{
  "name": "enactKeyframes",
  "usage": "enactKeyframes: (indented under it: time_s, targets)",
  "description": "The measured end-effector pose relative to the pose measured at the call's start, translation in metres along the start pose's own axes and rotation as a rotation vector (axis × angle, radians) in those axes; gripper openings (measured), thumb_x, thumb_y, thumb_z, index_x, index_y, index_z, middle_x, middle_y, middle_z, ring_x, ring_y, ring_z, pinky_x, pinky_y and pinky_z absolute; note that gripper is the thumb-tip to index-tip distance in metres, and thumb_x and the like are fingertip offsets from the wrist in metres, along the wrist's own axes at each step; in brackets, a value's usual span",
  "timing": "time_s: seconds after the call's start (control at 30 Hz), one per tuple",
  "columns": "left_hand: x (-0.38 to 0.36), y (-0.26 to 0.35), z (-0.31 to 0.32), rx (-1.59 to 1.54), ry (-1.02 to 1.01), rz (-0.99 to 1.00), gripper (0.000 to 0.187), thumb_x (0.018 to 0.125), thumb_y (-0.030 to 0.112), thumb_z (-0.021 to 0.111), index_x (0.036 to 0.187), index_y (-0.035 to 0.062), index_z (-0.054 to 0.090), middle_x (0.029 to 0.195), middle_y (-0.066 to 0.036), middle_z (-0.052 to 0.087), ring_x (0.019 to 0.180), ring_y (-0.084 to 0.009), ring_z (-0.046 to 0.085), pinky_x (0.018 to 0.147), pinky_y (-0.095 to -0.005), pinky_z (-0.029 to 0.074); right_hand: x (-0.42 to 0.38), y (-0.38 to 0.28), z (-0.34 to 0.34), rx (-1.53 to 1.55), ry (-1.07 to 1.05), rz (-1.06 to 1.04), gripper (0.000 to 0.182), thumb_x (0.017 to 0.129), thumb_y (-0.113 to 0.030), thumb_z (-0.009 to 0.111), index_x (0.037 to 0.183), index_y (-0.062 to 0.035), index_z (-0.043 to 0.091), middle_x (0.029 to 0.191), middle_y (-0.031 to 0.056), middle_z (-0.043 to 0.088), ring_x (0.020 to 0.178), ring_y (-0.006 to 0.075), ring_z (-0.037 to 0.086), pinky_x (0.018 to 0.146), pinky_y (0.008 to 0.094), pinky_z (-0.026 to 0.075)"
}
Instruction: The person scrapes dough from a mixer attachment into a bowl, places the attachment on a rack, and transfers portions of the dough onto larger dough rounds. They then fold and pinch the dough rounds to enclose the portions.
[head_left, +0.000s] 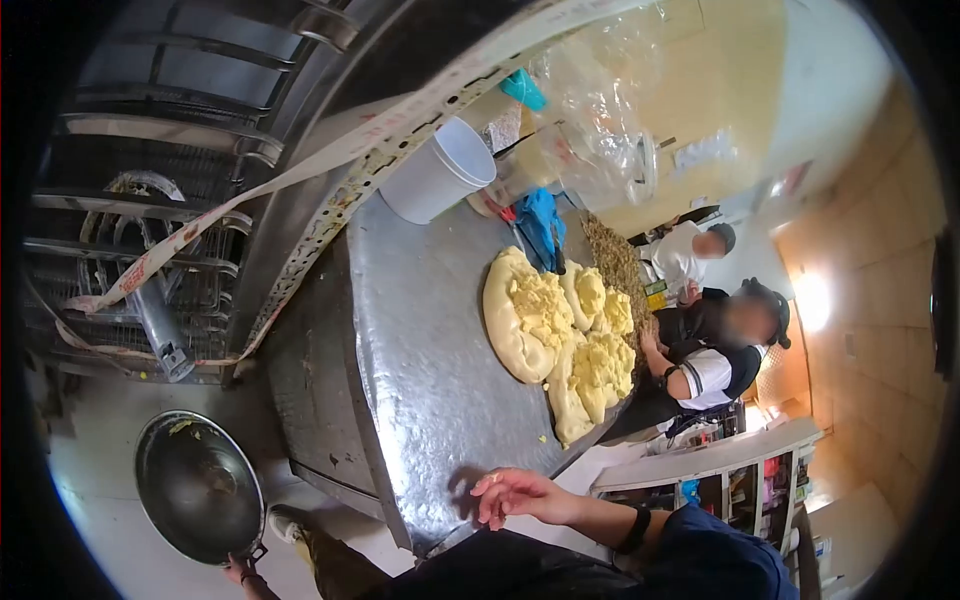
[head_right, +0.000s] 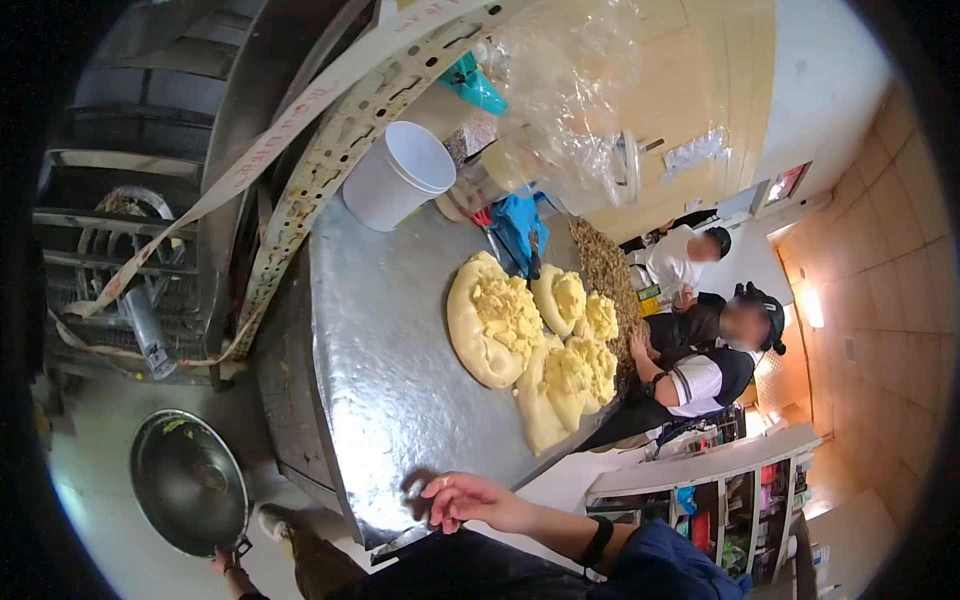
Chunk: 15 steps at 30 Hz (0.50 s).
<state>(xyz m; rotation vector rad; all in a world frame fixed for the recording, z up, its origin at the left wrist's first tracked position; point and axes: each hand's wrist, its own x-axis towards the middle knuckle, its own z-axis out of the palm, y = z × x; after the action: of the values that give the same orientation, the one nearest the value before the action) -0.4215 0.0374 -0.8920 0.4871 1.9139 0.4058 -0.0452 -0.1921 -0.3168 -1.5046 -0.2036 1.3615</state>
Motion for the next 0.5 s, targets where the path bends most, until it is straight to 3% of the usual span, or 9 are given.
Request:
enactKeyframes:
  time_s: [0.07, 0.1, 0.23, 0.33, 0.37, 0.5]
  targets:
    - [0.017, -0.030, -0.001, 0.582, -0.128, 0.262, 0.045, 0.081, 0.022, 0.064, 0.107, -0.0117, 0.049, 0.101, -0.019, 0.061, 0.080, -0.0257, 0.060, 0.070, -0.0402, 0.052, -0.005, 0.002, -0.003, -0.003, 0.012, -0.010, 0.034, 0.094, -0.015, 0.046, 0.126, -0.0035, 0.041, 0.100, 0.0089, 0.058, 0.085, 0.0140, 0.058, 0.077, 0.0263, 0.045]
    - [-0.008, -0.016, 0.009, 0.027, -0.063, -0.119, 0.045, 0.080, 0.022, 0.064, 0.106, -0.0125, 0.050, 0.104, -0.018, 0.061, 0.082, -0.0226, 0.060, 0.071, -0.0382, 0.052, -0.007, 0.004, -0.005, 0.005, 0.020, -0.020, 0.034, 0.094, -0.015, 0.046, 0.125, -0.0033, 0.042, 0.100, 0.0089, 0.058, 0.085, 0.0140, 0.058, 0.076, 0.0263, 0.045]
    - [-0.031, -0.037, 0.020, -0.159, -0.086, -0.149, 0.042, 0.079, 0.021, 0.063, 0.104, -0.0117, 0.053, 0.104, -0.018, 0.061, 0.085, -0.0223, 0.060, 0.073, -0.0387, 0.052, -0.013, 0.011, -0.011, 0.020, 0.055, -0.042, 0.034, 0.093, -0.018, 0.050, 0.123, -0.0018, 0.045, 0.099, 0.0114, 0.061, 0.083, 0.0170, 0.061, 0.076, 0.0283, 0.047]
    - [-0.032, -0.066, 0.021, -0.324, -0.195, -0.315, 0.033, 0.086, 0.020, 0.057, 0.110, -0.0020, 0.053, 0.116, -0.015, 0.056, 0.105, -0.0283, 0.053, 0.079, -0.0418, 0.050, -0.018, 0.015, -0.017, 0.061, 0.057, -0.065, 0.035, 0.093, -0.019, 0.051, 0.123, -0.0020, 0.045, 0.098, 0.0113, 0.061, 0.083, 0.0170, 0.061, 0.076, 0.0285, 0.047]
    - [-0.033, -0.077, 0.026, -0.381, -0.157, -0.291, 0.026, 0.087, 0.016, 0.053, 0.108, -0.0002, 0.054, 0.103, -0.011, 0.060, 0.090, -0.0254, 0.060, 0.069, -0.0364, 0.052, -0.019, 0.016, -0.019, 0.059, 0.066, -0.070, 0.035, 0.093, -0.019, 0.051, 0.123, -0.0020, 0.045, 0.098, 0.0113, 0.061, 0.083, 0.0170, 0.061, 0.076, 0.0285, 0.047]
    - [-0.051, -0.089, 0.032, -0.331, -0.252, -0.334, 0.035, 0.090, 0.022, 0.048, 0.117, 0.0014, 0.045, 0.113, -0.013, 0.054, 0.099, -0.0273, 0.054, 0.077, -0.0382, 0.049, -0.026, 0.018, -0.028, 0.037, 0.044, -0.077, 0.036, 0.093, -0.019, 0.051, 0.124, -0.0026, 0.045, 0.099, 0.0113, 0.060, 0.084, 0.0168, 0.060, 0.076, 0.0290, 0.047]
